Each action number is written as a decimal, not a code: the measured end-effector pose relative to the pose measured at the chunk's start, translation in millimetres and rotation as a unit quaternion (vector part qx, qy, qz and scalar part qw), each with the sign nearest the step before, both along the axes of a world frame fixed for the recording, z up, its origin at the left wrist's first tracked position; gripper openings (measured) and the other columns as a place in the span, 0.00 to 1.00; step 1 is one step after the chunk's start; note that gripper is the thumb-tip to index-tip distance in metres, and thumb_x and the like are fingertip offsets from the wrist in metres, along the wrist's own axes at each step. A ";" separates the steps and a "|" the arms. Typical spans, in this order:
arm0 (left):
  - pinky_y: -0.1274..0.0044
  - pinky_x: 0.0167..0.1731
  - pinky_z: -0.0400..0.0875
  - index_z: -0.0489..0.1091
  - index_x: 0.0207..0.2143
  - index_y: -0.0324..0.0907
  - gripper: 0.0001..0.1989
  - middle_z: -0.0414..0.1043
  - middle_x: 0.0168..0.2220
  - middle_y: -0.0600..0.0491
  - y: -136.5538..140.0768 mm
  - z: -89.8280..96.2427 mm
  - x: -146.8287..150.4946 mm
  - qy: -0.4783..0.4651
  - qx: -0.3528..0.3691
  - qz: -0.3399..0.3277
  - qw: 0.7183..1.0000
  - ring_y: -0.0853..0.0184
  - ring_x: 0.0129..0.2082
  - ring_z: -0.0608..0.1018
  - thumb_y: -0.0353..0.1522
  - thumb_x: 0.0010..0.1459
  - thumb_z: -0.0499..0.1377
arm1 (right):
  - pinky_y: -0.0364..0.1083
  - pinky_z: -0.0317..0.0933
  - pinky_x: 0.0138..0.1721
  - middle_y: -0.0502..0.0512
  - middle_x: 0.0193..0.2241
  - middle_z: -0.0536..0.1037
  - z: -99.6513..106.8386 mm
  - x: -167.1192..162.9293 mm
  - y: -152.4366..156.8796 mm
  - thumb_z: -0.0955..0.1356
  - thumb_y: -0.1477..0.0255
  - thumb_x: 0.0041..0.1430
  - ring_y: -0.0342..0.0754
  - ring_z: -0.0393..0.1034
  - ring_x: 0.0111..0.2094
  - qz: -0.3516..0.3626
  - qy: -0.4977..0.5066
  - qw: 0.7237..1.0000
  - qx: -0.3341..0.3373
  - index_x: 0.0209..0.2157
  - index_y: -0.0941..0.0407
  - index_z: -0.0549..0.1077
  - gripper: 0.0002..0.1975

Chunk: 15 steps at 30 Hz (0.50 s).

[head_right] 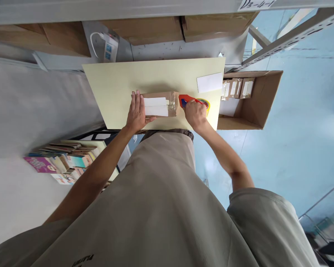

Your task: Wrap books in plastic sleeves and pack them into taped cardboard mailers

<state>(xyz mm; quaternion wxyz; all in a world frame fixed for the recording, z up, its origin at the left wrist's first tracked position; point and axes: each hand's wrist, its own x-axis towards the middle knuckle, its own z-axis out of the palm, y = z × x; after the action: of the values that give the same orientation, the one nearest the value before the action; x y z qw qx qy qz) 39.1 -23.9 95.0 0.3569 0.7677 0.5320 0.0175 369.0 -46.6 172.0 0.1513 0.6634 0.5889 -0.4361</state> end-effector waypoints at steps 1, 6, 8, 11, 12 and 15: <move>0.40 0.87 0.43 0.61 0.83 0.29 0.70 0.53 0.86 0.20 0.0 0.4 -0.4 0.002 0.001 -0.001 1.000 0.33 0.91 0.48 0.80 0.65 0.47 | 0.68 0.74 0.54 0.86 0.51 0.87 -2.5 0.8 -4.5 0.62 0.52 0.82 0.79 0.84 0.57 -0.029 -0.022 0.999 0.006 0.66 0.65 0.78 0.32; 0.35 0.86 0.41 0.56 0.84 0.25 0.70 0.50 0.85 0.15 -9.3 8.1 7.0 0.016 0.028 -0.010 0.999 0.31 0.90 0.49 0.78 0.68 0.46 | 0.61 0.75 0.52 0.83 0.55 0.88 12.4 6.7 -18.3 0.63 0.51 0.84 0.77 0.85 0.58 -0.145 -0.048 0.988 0.009 0.59 0.58 0.78 0.26; 0.34 0.85 0.43 0.52 0.85 0.25 0.69 0.50 0.85 0.14 -15.0 16.5 21.2 0.012 0.047 -0.025 0.998 0.30 0.90 0.50 0.76 0.70 0.45 | 0.61 0.75 0.53 0.81 0.55 0.89 30.3 6.5 -16.9 0.62 0.51 0.84 0.77 0.85 0.58 -0.177 -0.016 0.984 -0.001 0.58 0.56 0.77 0.24; 0.37 0.86 0.48 0.46 0.88 0.31 0.61 0.50 0.86 0.19 -14.7 39.2 54.7 -0.024 0.104 -0.062 0.992 0.34 0.90 0.52 0.69 0.76 0.47 | 0.60 0.76 0.53 0.76 0.55 0.90 62.1 1.3 -4.3 0.65 0.57 0.81 0.75 0.86 0.56 -0.201 0.031 0.979 0.026 0.60 0.54 0.75 0.19; 0.39 0.87 0.50 0.43 0.89 0.35 0.58 0.50 0.87 0.23 -10.2 50.1 67.2 -0.044 0.131 -0.074 0.988 0.36 0.90 0.52 0.67 0.78 0.49 | 0.60 0.76 0.52 0.74 0.54 0.90 73.8 -1.3 3.2 0.65 0.58 0.80 0.75 0.86 0.55 -0.199 0.041 0.978 0.050 0.62 0.53 0.74 0.19; 0.41 0.88 0.54 0.40 0.91 0.51 0.50 0.51 0.89 0.36 18.9 91.8 101.3 -0.095 0.209 -0.089 0.969 0.39 0.90 0.52 0.62 0.80 0.52 | 0.62 0.77 0.50 0.72 0.54 0.89 113.5 -11.0 35.2 0.65 0.58 0.79 0.75 0.85 0.53 -0.157 0.047 0.976 0.140 0.69 0.52 0.70 0.24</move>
<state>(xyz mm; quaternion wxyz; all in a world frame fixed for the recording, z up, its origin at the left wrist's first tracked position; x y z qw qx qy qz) 140.5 -5.0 186.8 0.2373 0.8645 0.4094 0.1696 358.0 -11.4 285.5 -0.0418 0.7409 0.5391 -0.3983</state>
